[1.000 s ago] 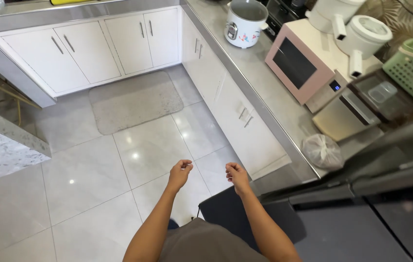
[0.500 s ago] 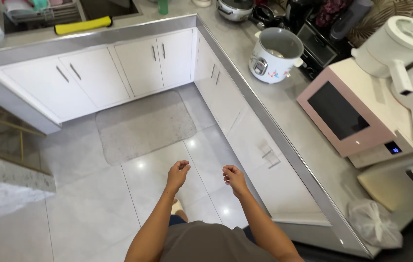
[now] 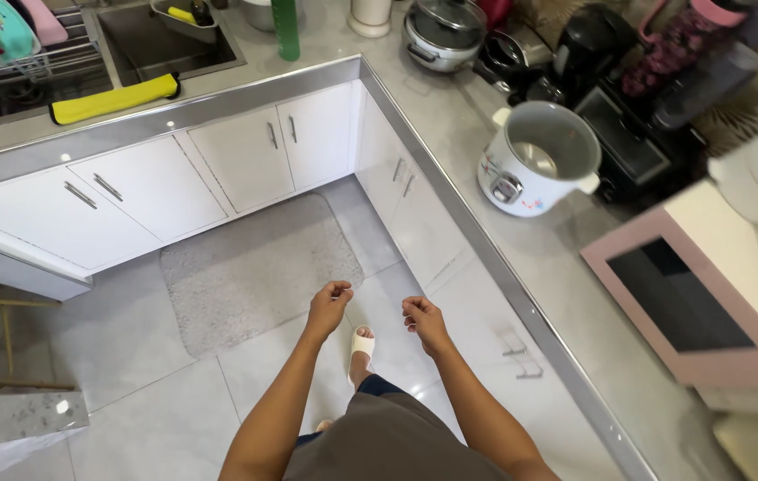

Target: The person is setting a dining table with spoons, forks, and a mug.

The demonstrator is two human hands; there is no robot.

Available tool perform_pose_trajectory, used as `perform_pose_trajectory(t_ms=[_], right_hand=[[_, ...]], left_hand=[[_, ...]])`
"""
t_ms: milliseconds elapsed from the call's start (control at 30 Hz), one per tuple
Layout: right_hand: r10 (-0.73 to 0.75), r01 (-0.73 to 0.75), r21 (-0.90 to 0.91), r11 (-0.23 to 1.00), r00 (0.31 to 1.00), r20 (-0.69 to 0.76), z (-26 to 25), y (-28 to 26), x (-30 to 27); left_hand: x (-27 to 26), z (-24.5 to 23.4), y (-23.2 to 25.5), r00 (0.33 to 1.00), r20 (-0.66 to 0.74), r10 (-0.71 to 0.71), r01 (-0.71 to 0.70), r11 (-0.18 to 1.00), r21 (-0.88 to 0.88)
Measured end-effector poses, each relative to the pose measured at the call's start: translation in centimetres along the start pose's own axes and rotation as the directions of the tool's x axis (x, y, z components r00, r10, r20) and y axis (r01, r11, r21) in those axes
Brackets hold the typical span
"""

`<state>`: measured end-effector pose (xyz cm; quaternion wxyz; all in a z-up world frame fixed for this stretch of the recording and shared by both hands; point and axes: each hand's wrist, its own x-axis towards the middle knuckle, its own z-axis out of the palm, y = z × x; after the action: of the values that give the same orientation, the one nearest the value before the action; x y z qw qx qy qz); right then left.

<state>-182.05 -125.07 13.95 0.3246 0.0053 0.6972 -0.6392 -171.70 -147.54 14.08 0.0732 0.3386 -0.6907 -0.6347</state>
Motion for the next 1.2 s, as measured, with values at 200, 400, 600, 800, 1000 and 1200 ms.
perform_pose_trajectory(t_ms=[200, 400, 600, 800, 1000, 1200], right_hand=[[0.017, -0.017, 0.052, 0.999, 1.000, 0.009, 0.9, -6.4, 11.6], [-0.020, 0.019, 0.016, 1.000, 0.997, 0.076, 2.0, -12.4, 20.8], [0.009, -0.008, -0.009, 1.000, 0.997, 0.081, 4.8, -15.9, 28.9], [0.032, -0.031, -0.024, 0.999, 0.999, 0.031, 8.7, -19.6, 38.0], [-0.006, 0.009, 0.087, 0.996, 1.000, -0.027, 12.4, -24.2, 48.8], [-0.086, 0.092, 0.079, 0.993, 0.993, -0.078, 16.0, -30.8, 54.8]], left_hand=[[11.4, -0.3, 2.1, 0.998, -0.057, 0.036, -0.034, 0.999, 0.025], [20.1, -0.3, 9.4, 0.992, -0.109, 0.070, -0.070, 0.998, 0.007], [28.5, -1.2, 12.3, 0.993, -0.096, 0.071, -0.076, 0.995, -0.056], [40.9, -2.4, 12.2, 0.990, -0.059, 0.127, -0.130, 0.990, -0.057], [52.6, -4.5, 17.9, 0.993, 0.045, 0.111, -0.112, 0.994, 0.013], [60.7, -5.6, 24.4, 0.977, 0.141, 0.162, -0.171, 0.984, 0.052]])
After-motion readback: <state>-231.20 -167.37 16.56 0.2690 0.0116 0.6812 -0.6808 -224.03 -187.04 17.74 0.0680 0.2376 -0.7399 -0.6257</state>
